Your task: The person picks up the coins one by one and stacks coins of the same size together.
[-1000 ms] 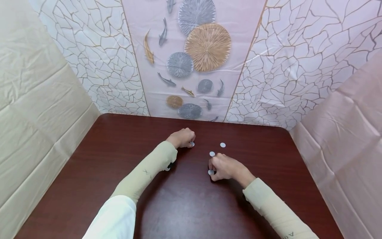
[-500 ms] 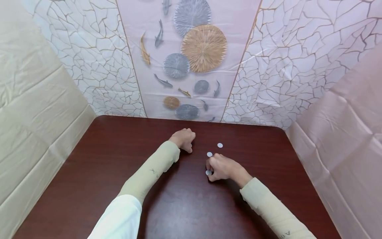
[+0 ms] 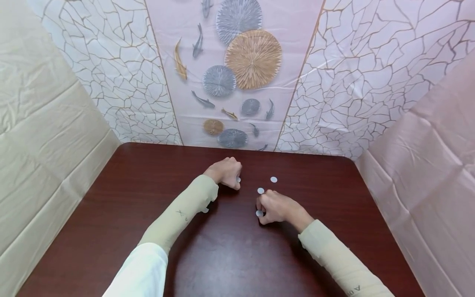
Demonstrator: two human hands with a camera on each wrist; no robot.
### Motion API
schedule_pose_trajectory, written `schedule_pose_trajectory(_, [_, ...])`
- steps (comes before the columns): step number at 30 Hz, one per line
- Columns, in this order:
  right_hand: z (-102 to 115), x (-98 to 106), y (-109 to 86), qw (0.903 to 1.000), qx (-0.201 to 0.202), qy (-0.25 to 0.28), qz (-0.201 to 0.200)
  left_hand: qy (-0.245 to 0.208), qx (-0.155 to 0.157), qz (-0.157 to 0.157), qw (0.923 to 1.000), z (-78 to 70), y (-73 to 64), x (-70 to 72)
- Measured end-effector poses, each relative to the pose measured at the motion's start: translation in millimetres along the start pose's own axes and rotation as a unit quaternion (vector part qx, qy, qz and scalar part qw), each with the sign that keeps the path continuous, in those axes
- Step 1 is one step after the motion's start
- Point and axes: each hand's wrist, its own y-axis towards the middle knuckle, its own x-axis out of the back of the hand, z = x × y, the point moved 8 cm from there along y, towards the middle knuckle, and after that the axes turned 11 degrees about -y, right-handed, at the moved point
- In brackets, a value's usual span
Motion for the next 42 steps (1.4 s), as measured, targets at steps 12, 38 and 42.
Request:
schedule_pose_trajectory(12, [4,3,0.2,0.9998,0.007,-0.015,-0.012,-0.041,-0.070,-0.046,0.9956,-30.3,-20.9,5.3])
schedule_pose_trajectory(38, [-3,2,-4.0,0.9997,-0.003,0.006,-0.021,-0.024,-0.059,-0.025,0.9977,-73.5,-48.2,-30.8])
schedule_pose_trajectory(42, [-2,3,-4.9,0.9994,0.007,0.014,-0.030,-0.031,-0.065,-0.026,0.9971,-81.5,-49.2,-38.4])
